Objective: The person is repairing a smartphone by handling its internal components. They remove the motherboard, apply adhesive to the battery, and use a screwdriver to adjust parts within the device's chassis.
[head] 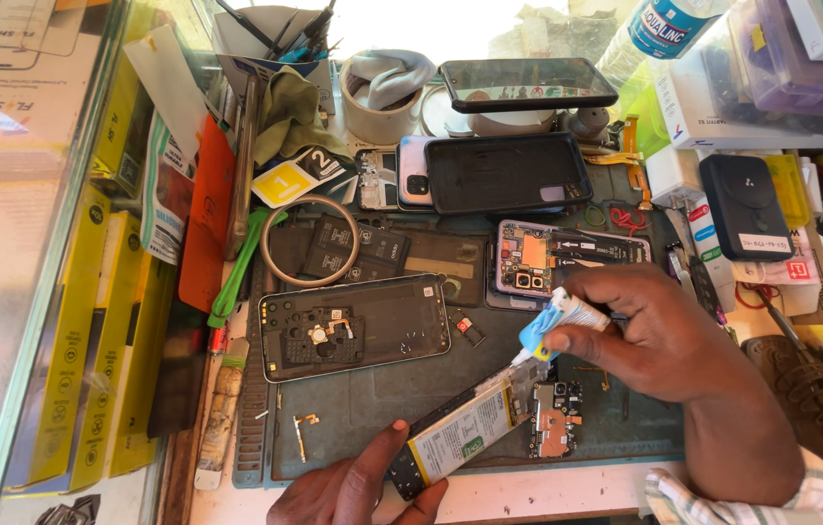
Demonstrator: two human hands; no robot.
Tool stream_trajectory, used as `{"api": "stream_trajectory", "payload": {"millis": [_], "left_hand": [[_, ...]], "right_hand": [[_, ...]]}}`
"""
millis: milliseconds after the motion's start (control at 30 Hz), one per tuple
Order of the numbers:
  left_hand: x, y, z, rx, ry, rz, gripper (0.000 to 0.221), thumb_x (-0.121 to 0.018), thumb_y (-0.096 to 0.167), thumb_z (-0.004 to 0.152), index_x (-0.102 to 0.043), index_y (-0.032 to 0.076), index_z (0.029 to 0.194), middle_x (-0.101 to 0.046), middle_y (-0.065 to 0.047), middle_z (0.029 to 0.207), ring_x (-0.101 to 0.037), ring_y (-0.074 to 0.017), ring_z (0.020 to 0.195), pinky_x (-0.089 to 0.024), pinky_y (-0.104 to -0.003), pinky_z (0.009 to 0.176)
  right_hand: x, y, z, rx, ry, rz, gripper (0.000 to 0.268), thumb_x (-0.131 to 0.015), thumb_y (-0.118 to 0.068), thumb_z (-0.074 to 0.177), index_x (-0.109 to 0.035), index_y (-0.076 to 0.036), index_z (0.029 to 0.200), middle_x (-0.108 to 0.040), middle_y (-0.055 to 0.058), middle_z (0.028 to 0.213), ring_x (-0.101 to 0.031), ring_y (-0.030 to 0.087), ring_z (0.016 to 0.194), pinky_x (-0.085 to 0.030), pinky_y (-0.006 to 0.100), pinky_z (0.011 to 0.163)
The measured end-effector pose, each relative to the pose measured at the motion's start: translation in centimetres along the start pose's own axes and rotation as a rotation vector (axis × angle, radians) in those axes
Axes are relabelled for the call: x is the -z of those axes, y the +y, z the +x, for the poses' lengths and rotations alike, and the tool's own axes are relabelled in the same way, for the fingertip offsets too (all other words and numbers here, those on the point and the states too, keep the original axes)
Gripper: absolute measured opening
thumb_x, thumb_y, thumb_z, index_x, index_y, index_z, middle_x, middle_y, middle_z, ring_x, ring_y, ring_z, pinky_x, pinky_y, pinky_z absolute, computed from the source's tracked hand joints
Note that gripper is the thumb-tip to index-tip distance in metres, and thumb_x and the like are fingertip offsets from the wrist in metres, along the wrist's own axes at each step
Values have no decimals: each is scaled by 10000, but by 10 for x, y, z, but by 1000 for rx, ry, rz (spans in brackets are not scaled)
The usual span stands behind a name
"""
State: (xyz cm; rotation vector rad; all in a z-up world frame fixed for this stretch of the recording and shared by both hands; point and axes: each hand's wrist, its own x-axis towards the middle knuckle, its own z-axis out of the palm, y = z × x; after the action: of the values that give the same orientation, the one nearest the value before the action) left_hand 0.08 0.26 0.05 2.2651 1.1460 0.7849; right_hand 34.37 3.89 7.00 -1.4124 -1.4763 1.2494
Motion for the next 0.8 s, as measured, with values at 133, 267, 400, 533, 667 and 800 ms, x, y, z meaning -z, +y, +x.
{"api": "stream_trajectory", "payload": {"millis": [133,267,400,533,667,800], "left_hand": [[-1,-1,0,0,-28,-1,733,-947,338,685,-628,16,1260,-778,-170,744,-790,-252,622,-619,-376,535],[0,-1,-1,-2,0,-1,711,-946,348,690,-630,17,1234,-780,-161,746,-793,-244,632,-619,-369,543],[-2,0,-2,3,27,7,716,-952,352,675,-634,28,1229,-784,-157,746,-797,-240,609,-620,-373,569],[-5,2,-2,18,85,18,720,-956,350,647,-641,39,1215,-798,-159,768,-797,-251,631,-617,-382,591],[-2,3,-1,-31,146,44,723,-929,342,646,-630,42,1232,-786,-156,837,-797,-268,718,-626,-394,678],[4,3,6,49,17,46,786,-922,358,660,-604,4,1286,-793,-178,841,-801,-250,666,-633,-368,598]], "right_hand": [[-3,5,2,220,-99,-54,299,-783,-33,876,-704,56,1150,-765,75,885,-667,78,799,-552,261,685],[7,5,-1,198,-20,-55,303,-773,-31,861,-702,53,1144,-781,84,907,-673,81,793,-543,263,684],[7,3,-2,127,1,-70,262,-795,-22,855,-730,48,1099,-773,83,822,-645,83,734,-522,270,647],[-1,-7,3,198,-70,-132,243,-784,-71,880,-729,33,1092,-769,55,864,-629,70,785,-533,271,684],[5,-10,1,176,-12,-170,190,-789,-134,896,-754,5,1021,-767,37,821,-627,60,748,-509,263,661],[6,-3,1,169,107,-157,170,-787,-158,917,-766,-11,1000,-695,29,816,-575,55,760,-467,255,660]]}}
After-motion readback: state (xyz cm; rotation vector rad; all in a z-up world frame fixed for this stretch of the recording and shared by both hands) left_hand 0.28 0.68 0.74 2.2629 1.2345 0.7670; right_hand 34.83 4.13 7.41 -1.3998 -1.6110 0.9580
